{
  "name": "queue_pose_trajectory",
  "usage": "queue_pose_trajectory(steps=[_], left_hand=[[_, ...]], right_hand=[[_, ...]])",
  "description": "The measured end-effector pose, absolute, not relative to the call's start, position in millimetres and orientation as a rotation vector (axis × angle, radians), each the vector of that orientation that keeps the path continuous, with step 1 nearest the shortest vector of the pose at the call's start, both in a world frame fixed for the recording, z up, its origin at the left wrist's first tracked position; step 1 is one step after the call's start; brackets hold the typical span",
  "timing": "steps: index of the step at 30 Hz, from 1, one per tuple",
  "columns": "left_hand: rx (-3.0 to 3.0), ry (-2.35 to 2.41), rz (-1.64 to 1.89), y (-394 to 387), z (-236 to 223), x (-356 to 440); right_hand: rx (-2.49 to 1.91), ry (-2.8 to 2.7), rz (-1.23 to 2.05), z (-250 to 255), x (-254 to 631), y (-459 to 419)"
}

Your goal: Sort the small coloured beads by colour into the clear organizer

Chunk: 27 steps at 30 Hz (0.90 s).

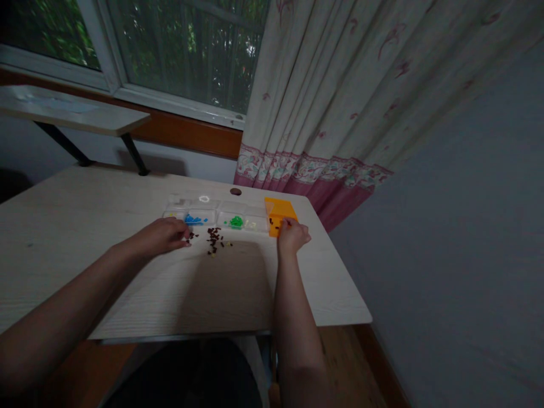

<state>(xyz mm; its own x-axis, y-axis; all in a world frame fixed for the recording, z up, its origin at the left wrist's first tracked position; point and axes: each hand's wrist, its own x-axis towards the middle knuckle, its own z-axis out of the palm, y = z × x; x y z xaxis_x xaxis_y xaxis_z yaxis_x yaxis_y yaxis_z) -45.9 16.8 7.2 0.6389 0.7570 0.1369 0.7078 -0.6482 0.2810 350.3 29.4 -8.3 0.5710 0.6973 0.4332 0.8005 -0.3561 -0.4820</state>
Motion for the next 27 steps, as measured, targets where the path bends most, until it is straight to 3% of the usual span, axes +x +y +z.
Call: queue_pose_trajectory(steps=[16, 27], left_hand=[[2.795, 1.142, 0.522, 16.1, 5.3, -34.0], [2.098, 1.155, 1.002, 5.7, -7.1, 3.9]], right_hand=[[-1.761, -1.426, -0.225, -7.2, 315.1, 27.8], [-1.144, -2.167, -0.09, -6.1, 228.8, 0.9]])
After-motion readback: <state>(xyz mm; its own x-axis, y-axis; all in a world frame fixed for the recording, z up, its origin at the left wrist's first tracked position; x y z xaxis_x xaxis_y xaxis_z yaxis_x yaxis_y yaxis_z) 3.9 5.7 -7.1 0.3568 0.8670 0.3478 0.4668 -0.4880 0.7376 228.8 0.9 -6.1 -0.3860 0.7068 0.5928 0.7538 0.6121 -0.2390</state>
